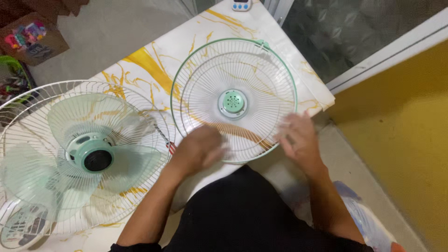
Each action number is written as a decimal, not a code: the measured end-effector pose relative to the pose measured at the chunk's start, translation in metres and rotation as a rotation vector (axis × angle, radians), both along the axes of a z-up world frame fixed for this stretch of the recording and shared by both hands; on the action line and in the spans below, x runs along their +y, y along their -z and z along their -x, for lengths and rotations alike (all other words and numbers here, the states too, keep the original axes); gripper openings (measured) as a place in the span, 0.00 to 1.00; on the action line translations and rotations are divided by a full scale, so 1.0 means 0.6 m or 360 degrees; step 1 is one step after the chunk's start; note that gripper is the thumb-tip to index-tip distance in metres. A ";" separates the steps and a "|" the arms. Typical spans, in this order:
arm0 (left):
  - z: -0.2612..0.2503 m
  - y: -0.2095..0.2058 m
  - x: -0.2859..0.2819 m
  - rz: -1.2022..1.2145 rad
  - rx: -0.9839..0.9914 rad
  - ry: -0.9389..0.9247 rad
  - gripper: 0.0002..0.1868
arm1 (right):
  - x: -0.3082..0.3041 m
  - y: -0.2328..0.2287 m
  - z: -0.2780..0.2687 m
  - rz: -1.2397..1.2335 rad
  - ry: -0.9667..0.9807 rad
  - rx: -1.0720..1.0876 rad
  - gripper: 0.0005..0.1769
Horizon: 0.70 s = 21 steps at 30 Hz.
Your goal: The person assembles a small green table fan by attaching the front wire cage to the fan body. They repeatedly align and press the cage onto the fan while a screwdriver rests on the table.
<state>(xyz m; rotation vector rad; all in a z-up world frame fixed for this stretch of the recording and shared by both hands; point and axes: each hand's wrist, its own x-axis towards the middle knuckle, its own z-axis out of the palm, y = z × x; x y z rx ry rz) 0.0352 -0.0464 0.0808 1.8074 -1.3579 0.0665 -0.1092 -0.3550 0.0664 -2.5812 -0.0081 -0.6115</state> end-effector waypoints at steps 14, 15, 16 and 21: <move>-0.229 0.066 -0.049 -0.0861 0.0283 -0.1436 0.12 | -0.084 0.044 -0.081 -0.0751 0.0520 0.0239 0.19; -0.233 0.066 -0.050 -0.0882 0.0190 -0.1450 0.09 | -0.083 0.044 -0.082 -0.0730 0.0528 0.0263 0.20; -0.237 0.065 -0.050 -0.0902 0.0094 -0.1460 0.07 | -0.086 0.042 -0.087 -0.0709 0.0538 0.0285 0.20; -0.239 0.061 -0.047 -0.0860 0.0143 -0.1446 0.09 | -0.109 0.017 -0.105 -0.0658 0.0509 0.0505 0.21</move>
